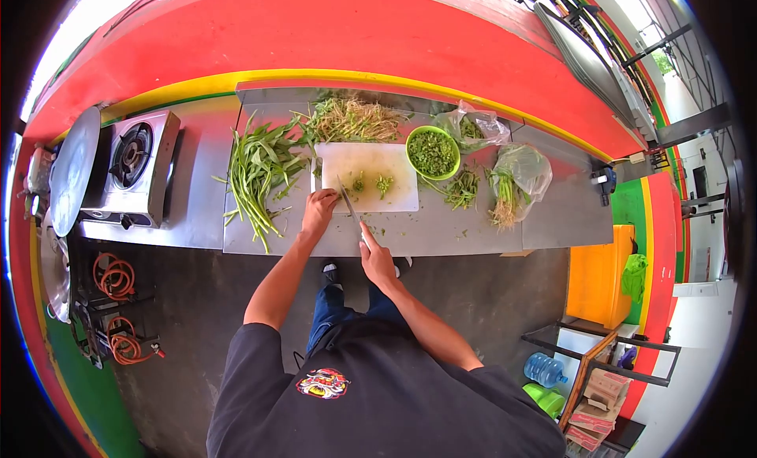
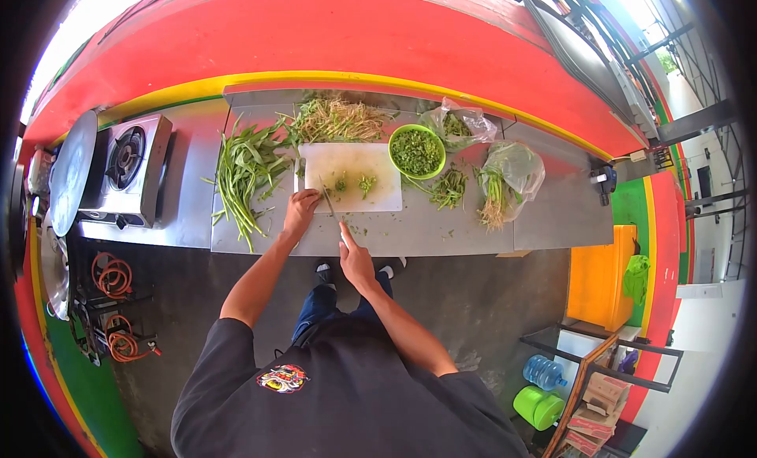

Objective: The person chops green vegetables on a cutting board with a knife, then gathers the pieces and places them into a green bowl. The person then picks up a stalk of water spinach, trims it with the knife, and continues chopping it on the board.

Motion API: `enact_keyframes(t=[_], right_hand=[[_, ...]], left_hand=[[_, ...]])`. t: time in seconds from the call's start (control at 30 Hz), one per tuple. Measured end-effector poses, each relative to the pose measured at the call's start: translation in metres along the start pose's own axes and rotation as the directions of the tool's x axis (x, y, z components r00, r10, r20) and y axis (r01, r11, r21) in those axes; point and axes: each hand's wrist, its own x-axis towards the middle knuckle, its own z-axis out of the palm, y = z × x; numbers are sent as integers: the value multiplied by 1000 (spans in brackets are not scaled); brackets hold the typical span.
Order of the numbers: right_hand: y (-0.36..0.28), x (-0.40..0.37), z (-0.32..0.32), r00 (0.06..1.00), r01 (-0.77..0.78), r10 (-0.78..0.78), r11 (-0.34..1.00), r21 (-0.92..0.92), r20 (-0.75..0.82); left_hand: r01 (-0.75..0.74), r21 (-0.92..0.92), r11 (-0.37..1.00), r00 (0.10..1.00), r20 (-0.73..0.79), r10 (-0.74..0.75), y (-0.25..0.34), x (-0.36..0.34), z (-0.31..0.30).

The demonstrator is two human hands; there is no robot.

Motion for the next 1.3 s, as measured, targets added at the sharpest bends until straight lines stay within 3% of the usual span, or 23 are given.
enact_keyframes(t=[0.1, 0.23, 0.3, 0.43, 0.53, 0.63, 0.7, 0.73, 0.8, 0.83, 0.9, 1.03, 1.2, 1.23, 1.3], right_hand=[[8, -6, 7, 990, 116, -120, 992, -56, -70], [6, -2, 10, 992, 97, -102, 992, -80, -68], [-1, 13, 7, 990, -88, 105, 983, -163, 95], [-15, 27, 1, 984, -114, 137, 976, -188, 114], [-10, 17, -1, 993, -100, 106, 990, -97, 57], [4, 5, 6, 999, -21, 23, 998, -61, 30], [9, 3, 14, 944, 258, -272, 961, -96, -187], [11, 3, 15, 944, 257, -271, 962, -97, -188], [10, 1, 13, 1000, 17, -15, 992, -124, 19], [6, 4, 11, 1000, 14, -12, 992, -124, 15], [1, 14, 11, 981, -106, 142, 963, -249, 132], [-2, 18, 12, 989, -110, 126, 977, -185, 77], [8, -1, 6, 991, 85, -87, 996, -19, -103], [8, -4, 4, 991, 84, -86, 996, -21, -101], [5, -9, 2, 997, -48, 49, 999, -19, 57]], left_hand=[[-24, 119, 993, 999, 46, 18, 4, 1, -4], [-51, 183, 982, 997, 65, 40, 13, -1, -14], [-11, 256, 967, 997, 75, -8, 18, -2, -17], [7, 265, 964, 998, 58, -24, 19, 0, -18], [56, 275, 960, 993, 80, -81, 19, 0, -17], [85, 262, 961, 990, 89, -112, 19, 2, -15], [97, 267, 959, 988, 89, -125, 19, 3, -15], [96, 266, 959, 988, 90, -124, 19, 3, -15], [120, 252, 960, 986, 85, -145, 21, 2, -14], [116, 250, 961, 986, 89, -142, 22, 2, -13], [141, 256, 956, 985, 57, -161, 24, 0, -12], [147, 262, 954, 987, 28, -160, 23, 1, -11], [82, 252, 964, 996, 2, -85, 18, 1, -7], [84, 250, 965, 996, 3, -87, 17, 1, -6], [78, 261, 962, 997, -4, -79, 17, 0, -6]])
